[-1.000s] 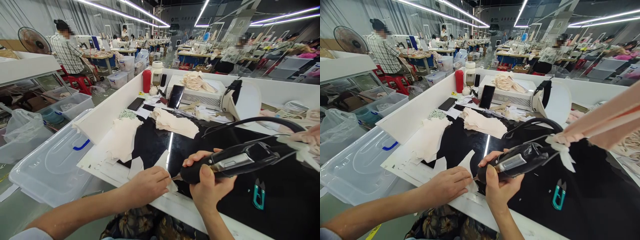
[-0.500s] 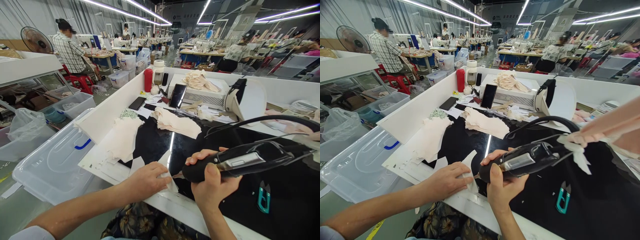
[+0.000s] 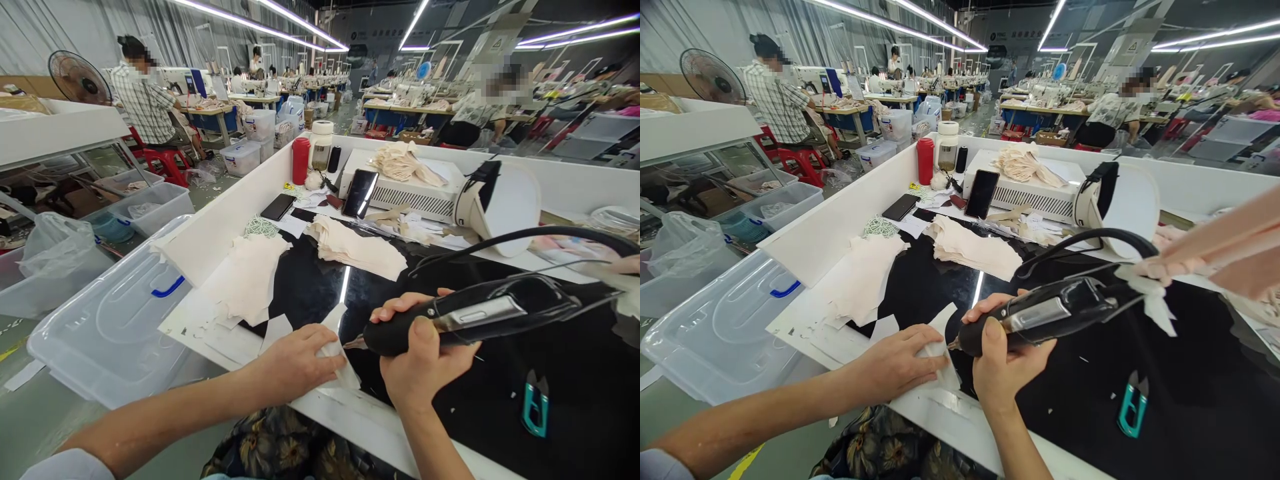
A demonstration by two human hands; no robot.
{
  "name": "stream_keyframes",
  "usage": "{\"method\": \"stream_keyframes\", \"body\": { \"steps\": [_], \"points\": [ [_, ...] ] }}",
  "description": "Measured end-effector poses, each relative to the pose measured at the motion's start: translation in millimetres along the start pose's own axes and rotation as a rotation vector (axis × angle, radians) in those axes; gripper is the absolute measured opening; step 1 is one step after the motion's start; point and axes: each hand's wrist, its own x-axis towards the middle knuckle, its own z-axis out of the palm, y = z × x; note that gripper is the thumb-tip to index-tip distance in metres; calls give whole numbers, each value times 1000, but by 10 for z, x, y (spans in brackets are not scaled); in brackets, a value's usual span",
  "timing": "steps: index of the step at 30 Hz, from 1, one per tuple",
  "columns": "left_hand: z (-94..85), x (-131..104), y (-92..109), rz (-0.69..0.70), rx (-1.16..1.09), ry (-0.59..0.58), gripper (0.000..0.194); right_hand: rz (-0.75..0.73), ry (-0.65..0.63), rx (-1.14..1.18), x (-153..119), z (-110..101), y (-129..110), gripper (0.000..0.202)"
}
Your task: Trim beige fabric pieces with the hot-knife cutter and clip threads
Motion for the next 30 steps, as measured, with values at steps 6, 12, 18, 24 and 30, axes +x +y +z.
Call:
{"method": "stream_keyframes", "body": {
  "steps": [6,12,18,24,30],
  "points": [
    [40,0,148,-31,71,-28,38,20,-46,-27,-23,-5,44,40],
    [-32,-26,304,-39,124,14,57,14,-53,-43,-41,-44,-8,39],
    [-92,143,-97,121,47,76,25,-2,-72,-45,-42,-79,11,40],
    [-76,251,-490,271,-36,-20,27,-9,-75,-60,-60,-72,26,39],
    [-132,190,-567,237,-97,-104,28,-19,-80,-60,-73,-88,23,41]
  ]
}}
